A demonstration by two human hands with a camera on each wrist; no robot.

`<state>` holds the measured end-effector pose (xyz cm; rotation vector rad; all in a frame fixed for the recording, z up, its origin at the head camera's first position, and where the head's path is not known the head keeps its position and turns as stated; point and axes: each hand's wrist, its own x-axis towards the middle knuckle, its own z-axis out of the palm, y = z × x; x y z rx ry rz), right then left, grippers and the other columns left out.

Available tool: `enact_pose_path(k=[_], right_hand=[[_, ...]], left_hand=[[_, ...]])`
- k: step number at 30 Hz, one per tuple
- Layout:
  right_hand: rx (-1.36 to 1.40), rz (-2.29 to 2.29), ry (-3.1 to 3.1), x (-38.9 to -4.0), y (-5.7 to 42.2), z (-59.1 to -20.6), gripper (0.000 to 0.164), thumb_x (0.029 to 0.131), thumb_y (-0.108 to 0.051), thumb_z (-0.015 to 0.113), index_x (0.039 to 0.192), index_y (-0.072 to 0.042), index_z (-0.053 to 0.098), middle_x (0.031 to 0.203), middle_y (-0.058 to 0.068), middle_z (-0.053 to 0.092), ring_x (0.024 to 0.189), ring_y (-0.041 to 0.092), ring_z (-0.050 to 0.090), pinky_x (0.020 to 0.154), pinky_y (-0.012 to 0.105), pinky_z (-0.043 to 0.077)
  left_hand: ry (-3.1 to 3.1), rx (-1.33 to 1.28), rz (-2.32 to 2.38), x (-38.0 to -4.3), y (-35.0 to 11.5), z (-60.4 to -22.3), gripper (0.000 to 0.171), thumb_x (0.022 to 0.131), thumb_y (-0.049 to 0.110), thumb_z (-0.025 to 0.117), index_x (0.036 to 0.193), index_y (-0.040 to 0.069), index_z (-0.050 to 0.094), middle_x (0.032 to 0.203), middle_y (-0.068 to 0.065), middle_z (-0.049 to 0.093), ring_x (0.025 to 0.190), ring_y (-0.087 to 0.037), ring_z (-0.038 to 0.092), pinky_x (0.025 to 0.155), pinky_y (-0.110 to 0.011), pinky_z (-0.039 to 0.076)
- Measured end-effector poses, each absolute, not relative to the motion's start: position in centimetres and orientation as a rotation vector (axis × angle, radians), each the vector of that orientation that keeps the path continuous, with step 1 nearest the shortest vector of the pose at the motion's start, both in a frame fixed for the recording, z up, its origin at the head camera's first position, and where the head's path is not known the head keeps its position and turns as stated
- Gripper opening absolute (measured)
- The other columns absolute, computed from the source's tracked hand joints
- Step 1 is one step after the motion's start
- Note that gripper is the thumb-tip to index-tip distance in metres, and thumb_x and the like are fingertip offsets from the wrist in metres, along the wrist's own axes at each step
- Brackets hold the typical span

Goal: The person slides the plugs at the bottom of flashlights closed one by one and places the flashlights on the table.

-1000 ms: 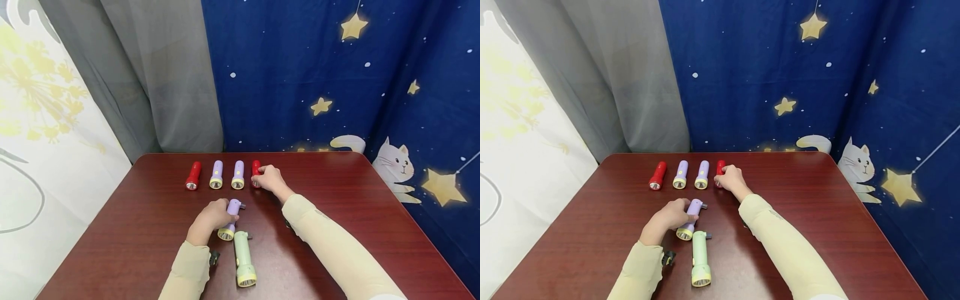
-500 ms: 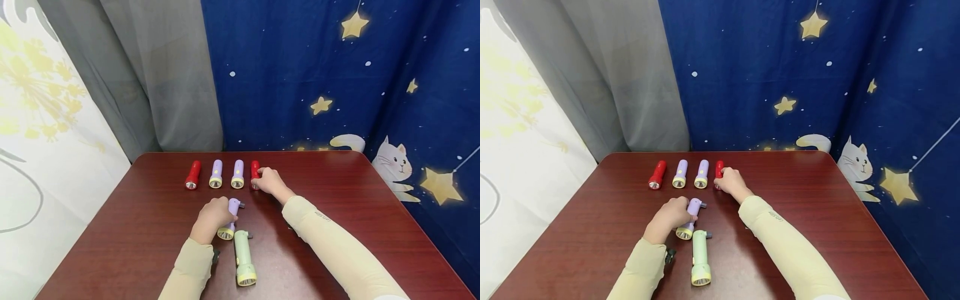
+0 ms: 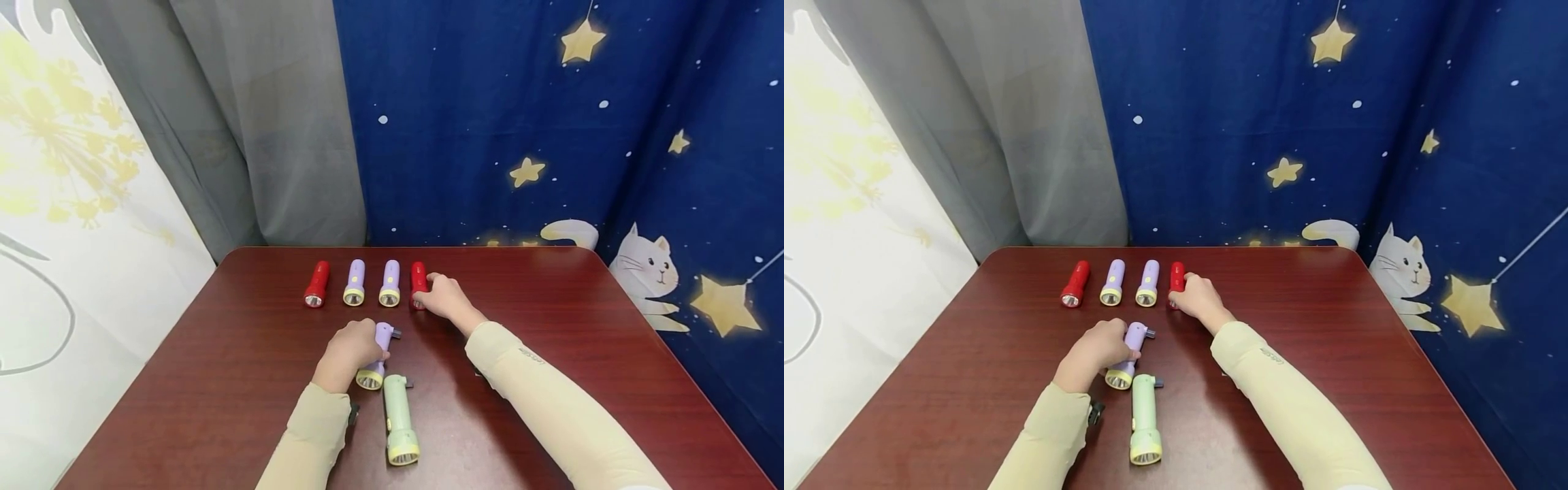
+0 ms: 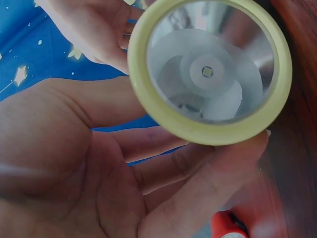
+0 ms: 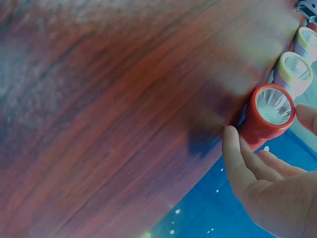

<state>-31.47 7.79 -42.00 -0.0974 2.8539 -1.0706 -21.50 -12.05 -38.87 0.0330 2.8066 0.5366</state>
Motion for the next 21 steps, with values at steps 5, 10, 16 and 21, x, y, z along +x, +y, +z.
enact_pose_path(k=[5, 10, 16, 21], right_hand=[[-0.07, -1.104, 2.854, -31.1, 7.8, -42.0, 0.067, 0.098, -0.035, 0.07, 0.153, -0.001, 0.052, 0.133, 0.021, 0.07, 0.115, 0.033, 0.066, 0.105, 0.048, 0.058], [-0.023, -1.136, 2.858, -30.6, 7.9, -41.6, 0.065, 0.098, -0.034, 0.068, 0.153, -0.004, 0.053, 0.139, 0.024, 0.066, 0.125, 0.039, 0.06, 0.108, 0.052, 0.056], [-0.017, -1.222, 2.88, -29.7, 8.0, -40.4, 0.061, 0.098, -0.033, 0.067, 0.151, -0.005, 0.055, 0.149, 0.027, 0.056, 0.139, 0.048, 0.049, 0.116, 0.059, 0.048], [-0.048, -1.31, 2.87, -28.4, 8.1, -39.3, 0.059, 0.099, -0.032, 0.066, 0.15, -0.004, 0.055, 0.152, 0.026, 0.053, 0.143, 0.048, 0.046, 0.119, 0.061, 0.044]], left_hand=[[2.812, 0.034, 0.53, -21.4, -12.0, -38.9, 0.046, 0.086, 0.027, 0.088, 0.119, 0.0, 0.069, 0.097, -0.015, 0.069, 0.085, -0.027, 0.064, 0.078, -0.045, 0.059], [2.808, 0.03, 0.543, -21.4, -12.0, -38.8, 0.048, 0.086, 0.027, 0.088, 0.12, 0.0, 0.069, 0.098, -0.014, 0.069, 0.085, -0.026, 0.064, 0.08, -0.045, 0.06], [2.759, 0.035, 0.601, -21.4, -12.3, -38.7, 0.048, 0.088, 0.025, 0.087, 0.122, -0.002, 0.067, 0.098, -0.015, 0.068, 0.084, -0.025, 0.065, 0.072, -0.041, 0.061], [2.691, 0.005, 0.703, -21.6, -12.7, -38.7, 0.046, 0.09, 0.022, 0.084, 0.123, -0.004, 0.063, 0.097, -0.016, 0.065, 0.079, -0.025, 0.068, 0.058, -0.038, 0.063]])
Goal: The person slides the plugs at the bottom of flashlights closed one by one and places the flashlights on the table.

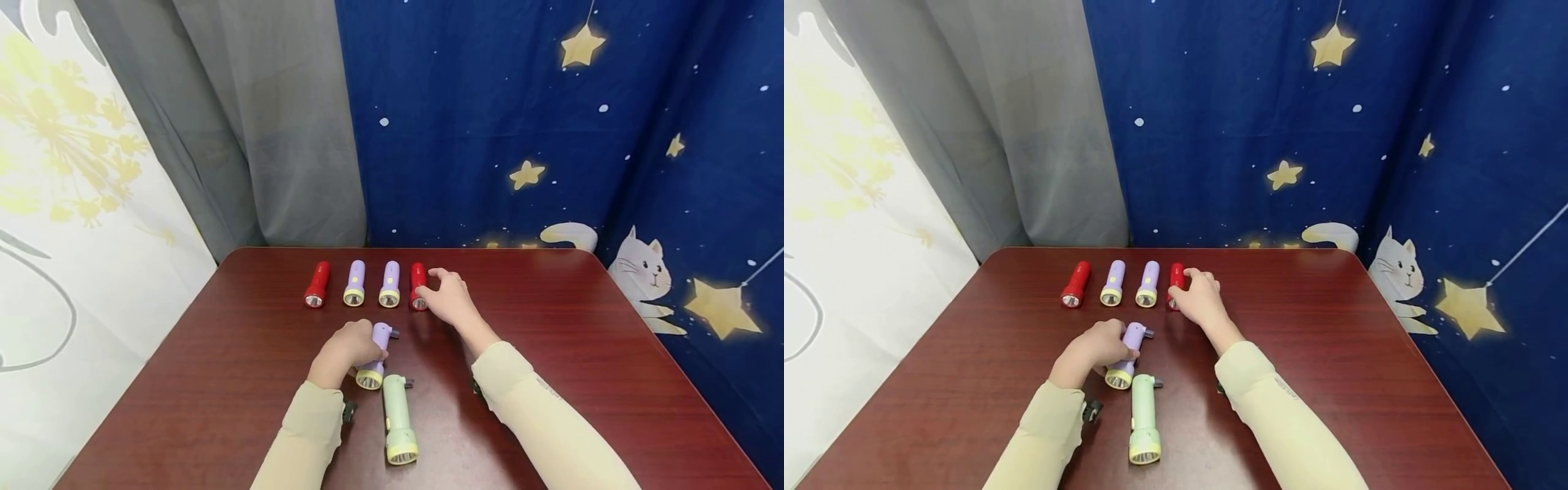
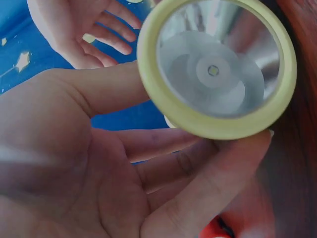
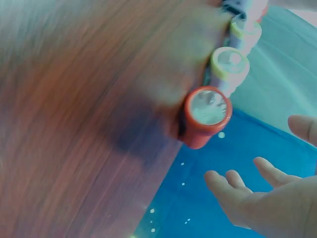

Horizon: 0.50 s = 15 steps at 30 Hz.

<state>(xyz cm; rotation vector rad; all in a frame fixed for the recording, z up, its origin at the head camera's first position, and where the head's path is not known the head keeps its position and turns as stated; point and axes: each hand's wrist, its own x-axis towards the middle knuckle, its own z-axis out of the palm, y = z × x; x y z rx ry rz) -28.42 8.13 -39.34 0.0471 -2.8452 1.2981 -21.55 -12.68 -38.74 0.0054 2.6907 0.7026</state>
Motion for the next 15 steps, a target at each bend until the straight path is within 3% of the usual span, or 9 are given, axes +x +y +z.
enact_pose_path(k=[8, 15], right_hand=[[0.042, 1.365, -2.779, -26.3, 8.0, -38.4, 0.057, 0.098, -0.03, 0.067, 0.148, -0.005, 0.058, 0.153, 0.025, 0.052, 0.144, 0.046, 0.046, 0.118, 0.061, 0.045], [0.08, 1.383, -2.743, -24.4, 7.5, -37.3, 0.054, 0.096, -0.029, 0.071, 0.145, -0.006, 0.061, 0.153, 0.023, 0.052, 0.143, 0.044, 0.048, 0.116, 0.061, 0.047]], left_hand=[[2.707, -0.017, 0.72, -21.7, -12.9, -38.3, 0.046, 0.09, 0.02, 0.081, 0.125, -0.003, 0.062, 0.101, -0.017, 0.066, 0.082, -0.026, 0.067, 0.058, -0.037, 0.062], [2.894, 0.003, 0.705, -21.7, -12.5, -36.9, 0.049, 0.092, 0.027, 0.078, 0.13, -0.001, 0.064, 0.106, -0.017, 0.072, 0.086, -0.028, 0.069, 0.082, -0.046, 0.062]])
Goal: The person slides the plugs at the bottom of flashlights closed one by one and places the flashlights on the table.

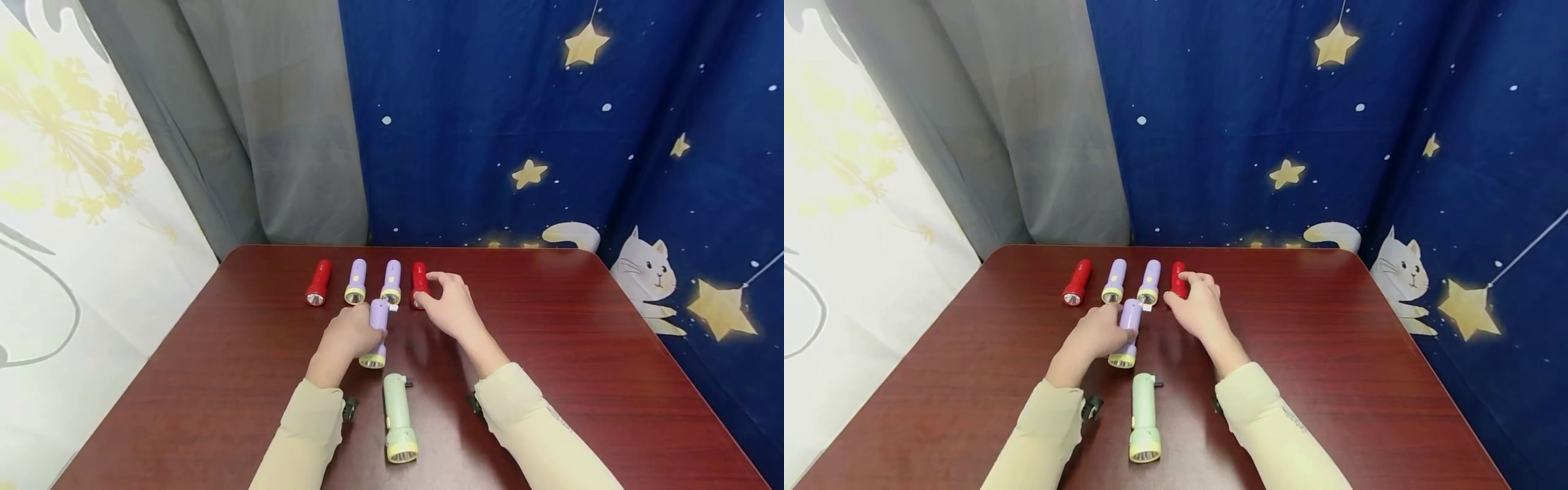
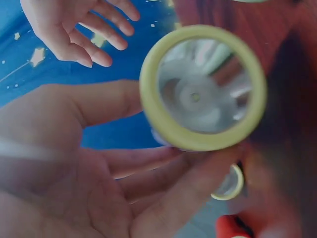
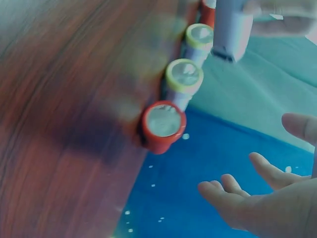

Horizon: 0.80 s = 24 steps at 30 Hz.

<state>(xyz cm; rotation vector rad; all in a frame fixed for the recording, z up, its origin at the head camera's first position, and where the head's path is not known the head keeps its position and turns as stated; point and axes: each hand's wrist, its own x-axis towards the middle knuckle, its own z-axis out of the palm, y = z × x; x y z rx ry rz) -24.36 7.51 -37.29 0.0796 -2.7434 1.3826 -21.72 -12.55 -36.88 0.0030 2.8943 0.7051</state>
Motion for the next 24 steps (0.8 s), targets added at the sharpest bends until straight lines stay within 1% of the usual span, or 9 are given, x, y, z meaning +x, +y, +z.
enact_pose_path(k=[3, 6, 10, 13, 17, 24], right_hand=[[0.121, 1.428, -2.734, -23.4, 7.3, -36.8, 0.057, 0.096, -0.027, 0.072, 0.147, -0.005, 0.059, 0.15, 0.024, 0.055, 0.138, 0.043, 0.054, 0.112, 0.058, 0.052], [0.148, 1.513, -2.724, -22.5, 7.1, -36.2, 0.06, 0.095, -0.026, 0.074, 0.149, -0.006, 0.057, 0.147, 0.023, 0.06, 0.133, 0.041, 0.062, 0.107, 0.054, 0.057], [0.16, 1.6, -2.698, -21.7, 7.2, -35.6, 0.058, 0.097, -0.026, 0.074, 0.15, -0.007, 0.056, 0.144, 0.02, 0.065, 0.13, 0.039, 0.067, 0.106, 0.052, 0.059], [0.186, 1.629, -2.672, -21.0, 7.2, -35.0, 0.054, 0.099, -0.026, 0.072, 0.148, -0.007, 0.058, 0.139, 0.019, 0.069, 0.127, 0.038, 0.07, 0.106, 0.051, 0.059], [0.216, 1.666, -2.64, -20.2, 7.3, -34.3, 0.05, 0.101, -0.025, 0.07, 0.147, -0.006, 0.06, 0.135, 0.017, 0.072, 0.125, 0.037, 0.071, 0.105, 0.051, 0.06], [0.257, 1.713, -2.571, -19.6, 7.4, -33.8, 0.045, 0.103, -0.021, 0.069, 0.145, -0.006, 0.062, 0.136, 0.018, 0.072, 0.125, 0.036, 0.072, 0.107, 0.052, 0.059]], left_hand=[[2.943, -0.009, 0.844, -21.4, -12.2, -36.3, 0.059, 0.092, 0.031, 0.079, 0.14, 0.0, 0.061, 0.113, -0.018, 0.074, 0.09, -0.03, 0.073, 0.087, -0.05, 0.064], [2.967, 0.006, 1.006, -21.1, -11.8, -35.4, 0.066, 0.092, 0.032, 0.079, 0.146, 0.002, 0.058, 0.113, -0.018, 0.075, 0.093, -0.03, 0.073, 0.087, -0.049, 0.065], [2.998, 0.037, 1.145, -20.6, -11.3, -34.2, 0.066, 0.093, 0.032, 0.078, 0.148, 0.002, 0.057, 0.106, -0.015, 0.076, 0.089, -0.027, 0.073, 0.081, -0.045, 0.065], [3.026, 0.044, 1.198, -20.4, -11.0, -33.5, 0.065, 0.094, 0.031, 0.077, 0.148, 0.002, 0.057, 0.105, -0.015, 0.077, 0.089, -0.027, 0.072, 0.079, -0.044, 0.064], [3.044, 0.044, 1.26, -20.2, -10.7, -33.2, 0.067, 0.093, 0.031, 0.078, 0.149, 0.002, 0.056, 0.105, -0.015, 0.077, 0.09, -0.028, 0.072, 0.08, -0.046, 0.061], [3.016, 0.059, 1.365, -20.2, -10.2, -32.9, 0.07, 0.093, 0.031, 0.079, 0.151, 0.002, 0.054, 0.105, -0.015, 0.076, 0.091, -0.027, 0.07, 0.082, -0.046, 0.061]])
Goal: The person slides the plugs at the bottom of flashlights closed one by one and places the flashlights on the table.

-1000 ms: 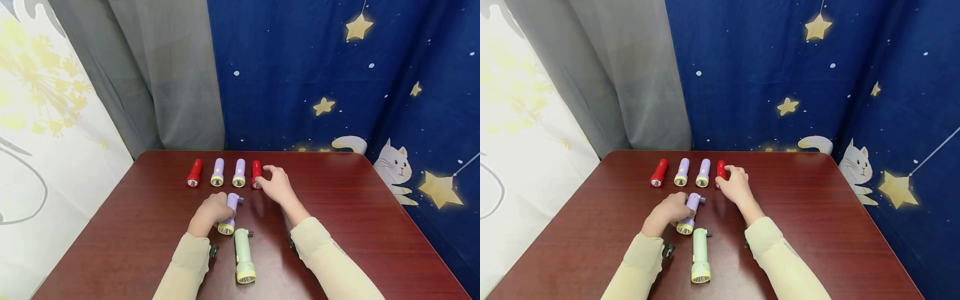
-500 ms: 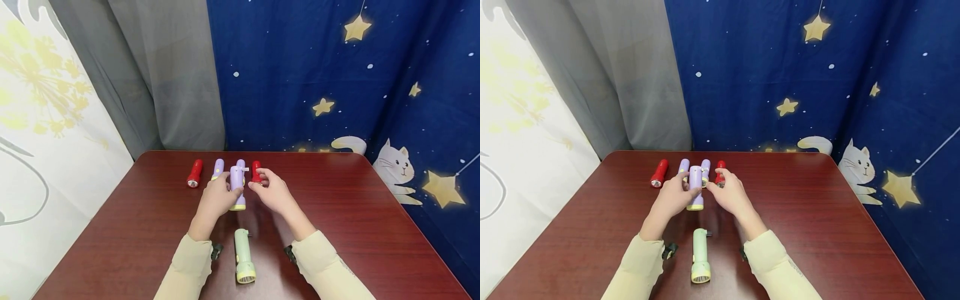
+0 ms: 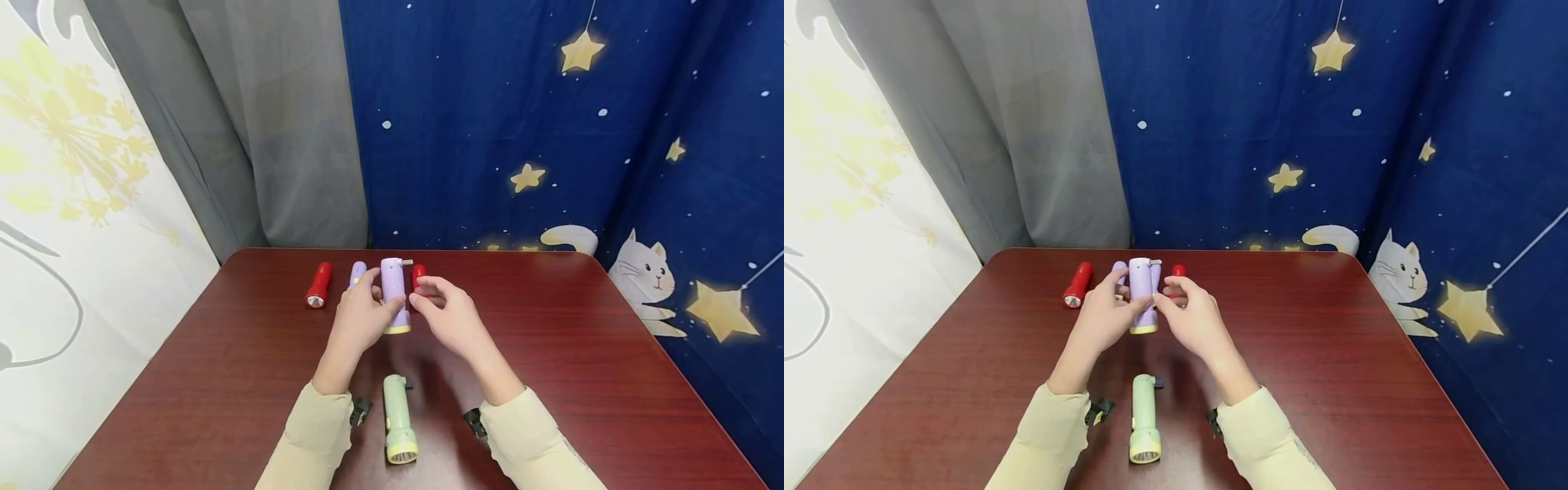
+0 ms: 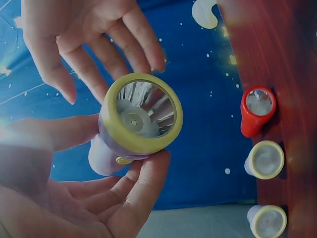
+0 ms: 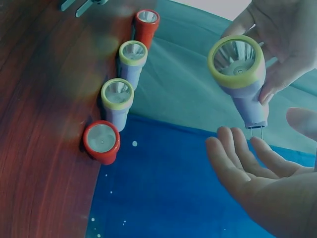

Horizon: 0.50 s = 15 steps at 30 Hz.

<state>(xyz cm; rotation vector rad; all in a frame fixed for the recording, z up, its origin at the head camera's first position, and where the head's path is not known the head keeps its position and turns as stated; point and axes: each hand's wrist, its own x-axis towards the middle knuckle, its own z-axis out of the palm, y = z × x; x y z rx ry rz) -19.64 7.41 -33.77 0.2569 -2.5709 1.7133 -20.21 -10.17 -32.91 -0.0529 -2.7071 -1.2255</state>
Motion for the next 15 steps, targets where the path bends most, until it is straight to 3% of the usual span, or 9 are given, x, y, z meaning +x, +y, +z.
enact_pose_path(k=[4, 10, 15], right_hand=[[0.279, 1.763, -2.52, -19.4, 7.4, -33.6, 0.042, 0.103, -0.019, 0.068, 0.143, -0.005, 0.063, 0.135, 0.019, 0.072, 0.124, 0.036, 0.072, 0.107, 0.052, 0.059], [0.272, 1.724, -2.528, -19.0, 7.1, -33.4, 0.043, 0.103, -0.021, 0.068, 0.143, -0.006, 0.065, 0.135, 0.019, 0.073, 0.123, 0.034, 0.073, 0.105, 0.049, 0.06], [0.237, 1.688, -2.544, -19.0, 7.1, -33.5, 0.044, 0.102, -0.019, 0.068, 0.143, -0.004, 0.065, 0.132, 0.02, 0.074, 0.122, 0.034, 0.074, 0.104, 0.05, 0.06]], left_hand=[[-2.694, -0.077, -1.231, -20.2, -9.5, -33.1, 0.07, 0.092, 0.031, 0.078, 0.151, 0.002, 0.054, 0.103, -0.013, 0.075, 0.087, -0.023, 0.068, 0.08, -0.042, 0.059], [-2.689, -0.112, -1.224, -19.9, -8.6, -33.4, 0.058, 0.09, 0.022, 0.077, 0.143, 0.003, 0.061, 0.086, -0.011, 0.071, 0.069, -0.017, 0.061, 0.067, -0.032, 0.055], [-2.706, -0.137, -1.275, -19.7, -8.4, -33.2, 0.063, 0.09, 0.018, 0.078, 0.147, 0.002, 0.058, 0.091, -0.013, 0.075, 0.065, -0.014, 0.061, 0.064, -0.03, 0.055]])
